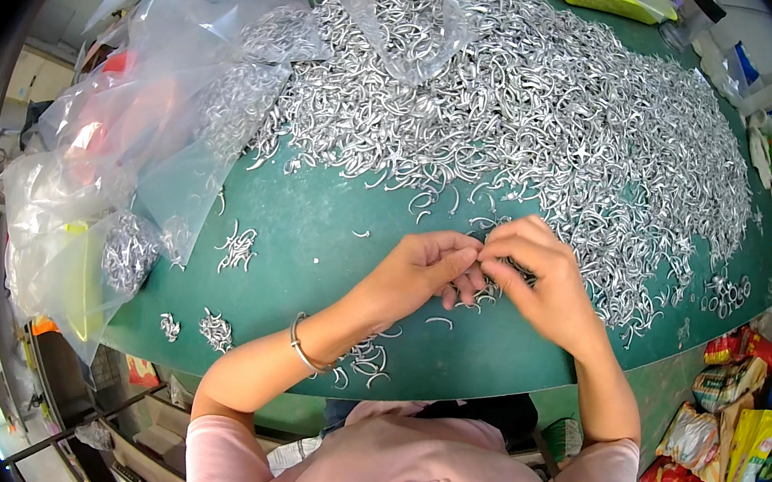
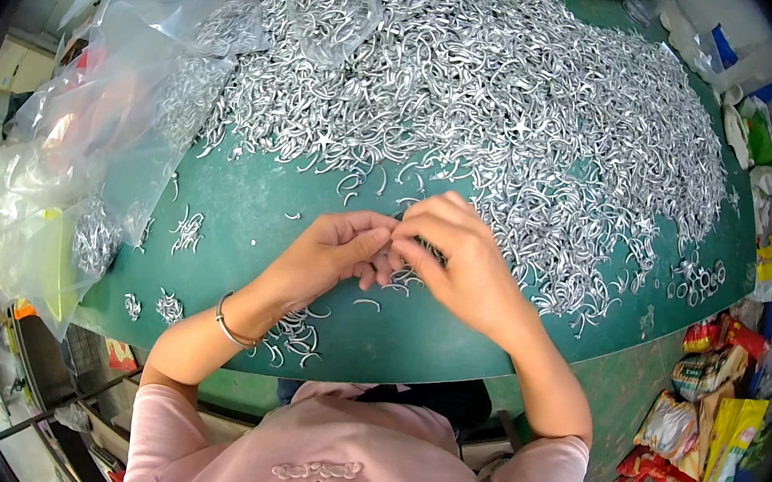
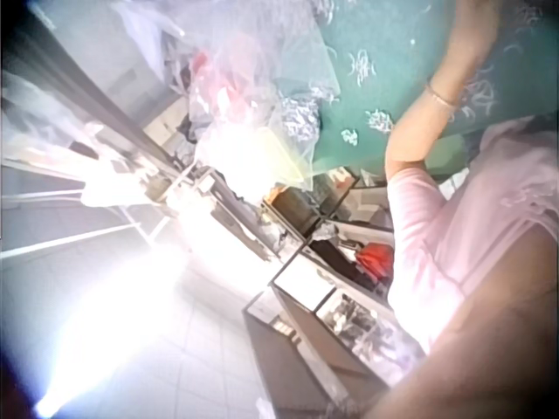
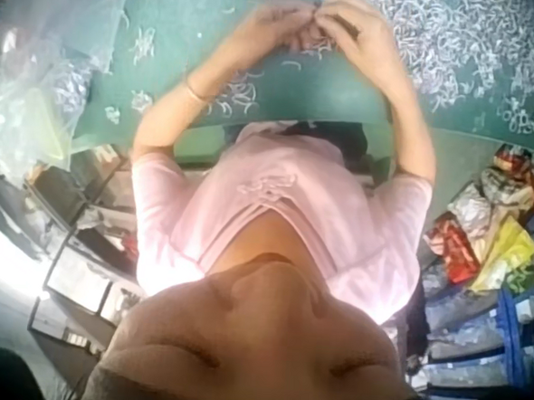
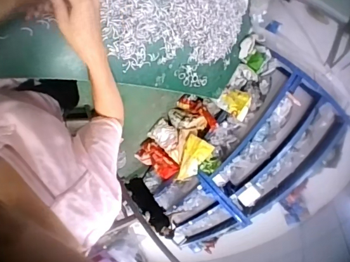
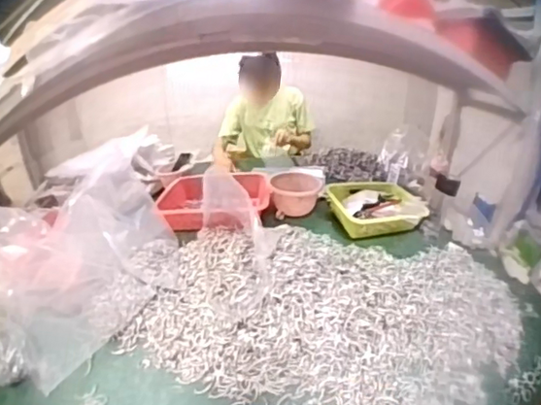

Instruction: The person sorts a large pile of small, silver-colored metal pieces on a green table. They use their hands to pick up the pieces, separate them, and place them into small piles or into plastic bags and containers.

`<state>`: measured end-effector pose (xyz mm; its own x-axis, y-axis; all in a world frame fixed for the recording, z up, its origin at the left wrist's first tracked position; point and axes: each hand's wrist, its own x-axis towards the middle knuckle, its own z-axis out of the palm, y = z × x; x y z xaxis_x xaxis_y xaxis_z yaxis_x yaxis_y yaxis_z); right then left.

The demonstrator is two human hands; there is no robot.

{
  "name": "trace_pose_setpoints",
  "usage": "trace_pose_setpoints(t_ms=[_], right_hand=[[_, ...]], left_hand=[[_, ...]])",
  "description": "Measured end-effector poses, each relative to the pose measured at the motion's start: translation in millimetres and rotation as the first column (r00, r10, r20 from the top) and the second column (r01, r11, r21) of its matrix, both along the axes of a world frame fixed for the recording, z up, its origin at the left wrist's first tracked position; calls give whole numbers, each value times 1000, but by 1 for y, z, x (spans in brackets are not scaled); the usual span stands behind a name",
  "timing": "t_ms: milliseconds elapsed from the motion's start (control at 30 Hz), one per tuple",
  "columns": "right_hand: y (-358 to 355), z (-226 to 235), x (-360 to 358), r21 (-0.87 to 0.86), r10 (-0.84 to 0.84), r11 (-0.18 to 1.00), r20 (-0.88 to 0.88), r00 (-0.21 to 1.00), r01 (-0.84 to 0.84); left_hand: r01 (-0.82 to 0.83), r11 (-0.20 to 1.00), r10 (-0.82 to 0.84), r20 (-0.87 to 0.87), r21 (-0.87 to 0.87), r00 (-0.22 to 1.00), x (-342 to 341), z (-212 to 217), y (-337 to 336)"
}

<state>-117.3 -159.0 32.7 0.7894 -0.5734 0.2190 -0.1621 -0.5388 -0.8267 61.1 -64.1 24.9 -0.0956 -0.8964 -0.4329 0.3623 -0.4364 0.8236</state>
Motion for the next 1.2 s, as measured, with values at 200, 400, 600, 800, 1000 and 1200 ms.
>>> trace_pose_setpoints(t_ms=[200, 400, 600, 800, 1000, 1200], right_hand=[[-20, -27, 10, -322, -215, 934, -158, 964, 155], [-13, -25, 21, -454, -229, 887, -277, 933, 83], [-31, -19, 4, -91, -241, 968, -67, 968, 235], [-36, -10, -16, 173, -273, 938, -159, 949, 299], [-33, -18, -29, 196, -369, 903, -102, 924, 383], [-23, -11, -26, -10, -447, 892, -167, 879, 452]], left_hand=[[23, 976, 125, 642, -217, 757, 11, -22, -2], [237, 863, 326, 850, -446, 414, 0, -37, -17], [298, 881, 201, 862, -367, 466, 3, -28, -17], [360, 845, 247, 885, -396, 393, 5, -30, -16], [114, 991, -61, 511, -73, 858, 15, -5, -21], [-28, 1000, 30, -244, 11, 969, 33, -13, -7]])
